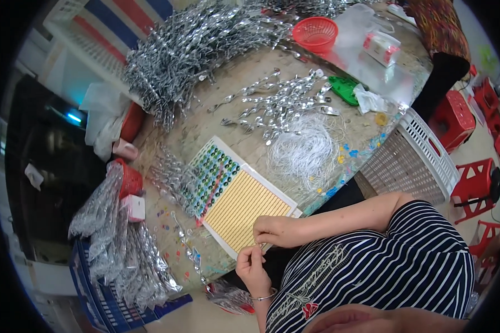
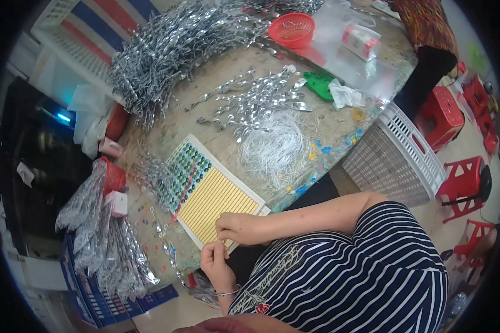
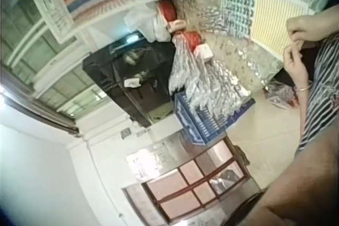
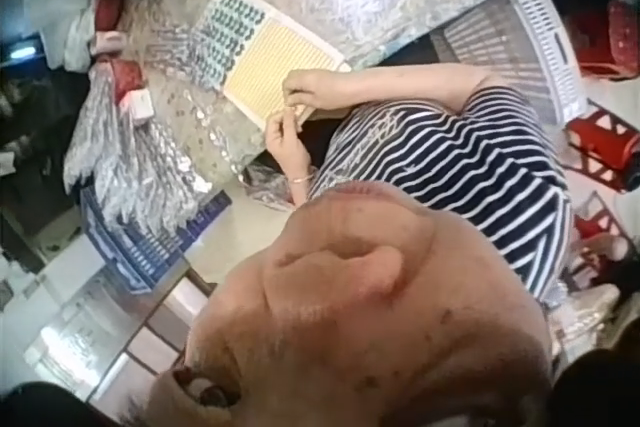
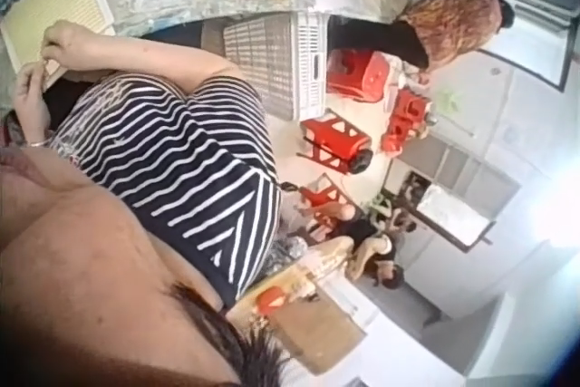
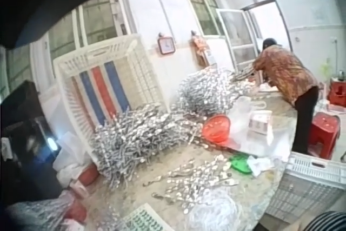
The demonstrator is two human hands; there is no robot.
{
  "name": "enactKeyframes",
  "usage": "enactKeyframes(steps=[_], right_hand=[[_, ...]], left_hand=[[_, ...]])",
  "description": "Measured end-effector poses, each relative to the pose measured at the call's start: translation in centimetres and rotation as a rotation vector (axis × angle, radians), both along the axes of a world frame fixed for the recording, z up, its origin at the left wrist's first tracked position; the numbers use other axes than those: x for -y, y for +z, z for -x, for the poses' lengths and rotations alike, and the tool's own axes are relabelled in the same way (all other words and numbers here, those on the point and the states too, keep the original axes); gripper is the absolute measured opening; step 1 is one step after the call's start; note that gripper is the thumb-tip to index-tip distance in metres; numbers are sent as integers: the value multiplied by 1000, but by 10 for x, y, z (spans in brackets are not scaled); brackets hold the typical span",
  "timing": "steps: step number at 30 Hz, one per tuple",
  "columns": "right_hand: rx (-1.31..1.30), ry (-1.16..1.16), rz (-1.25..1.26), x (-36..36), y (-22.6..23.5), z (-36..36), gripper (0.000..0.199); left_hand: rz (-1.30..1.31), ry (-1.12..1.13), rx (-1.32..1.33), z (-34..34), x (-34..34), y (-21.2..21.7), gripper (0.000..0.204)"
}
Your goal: Apply stickers to small decorative toy components from a sticker sheet.
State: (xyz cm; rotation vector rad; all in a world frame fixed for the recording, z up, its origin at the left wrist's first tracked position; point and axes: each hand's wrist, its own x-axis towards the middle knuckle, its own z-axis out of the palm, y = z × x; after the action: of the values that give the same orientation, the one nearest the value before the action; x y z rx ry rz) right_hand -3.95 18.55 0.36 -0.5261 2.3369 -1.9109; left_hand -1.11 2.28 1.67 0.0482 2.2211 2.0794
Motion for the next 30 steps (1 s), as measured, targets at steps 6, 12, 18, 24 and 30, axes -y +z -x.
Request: enactKeyframes(steps=[6,12,18,24,30], right_hand=[[-73,20,38,-1,7,-2,13],[-31,48,105,1,4,-2,12],[-29,-28,100,-6,6,1,10],[385,47,159,-5,23,4,11],[-43,-84,-66,-6,32,0,9]], left_hand=[[-84,-43,99,-2,3,-5,13],[-225,15,242,-4,7,-8,10],[-146,43,297,5,-4,1,10],[-236,-7,214,7,6,2,8],[-245,28,140,4,10,3,3]])
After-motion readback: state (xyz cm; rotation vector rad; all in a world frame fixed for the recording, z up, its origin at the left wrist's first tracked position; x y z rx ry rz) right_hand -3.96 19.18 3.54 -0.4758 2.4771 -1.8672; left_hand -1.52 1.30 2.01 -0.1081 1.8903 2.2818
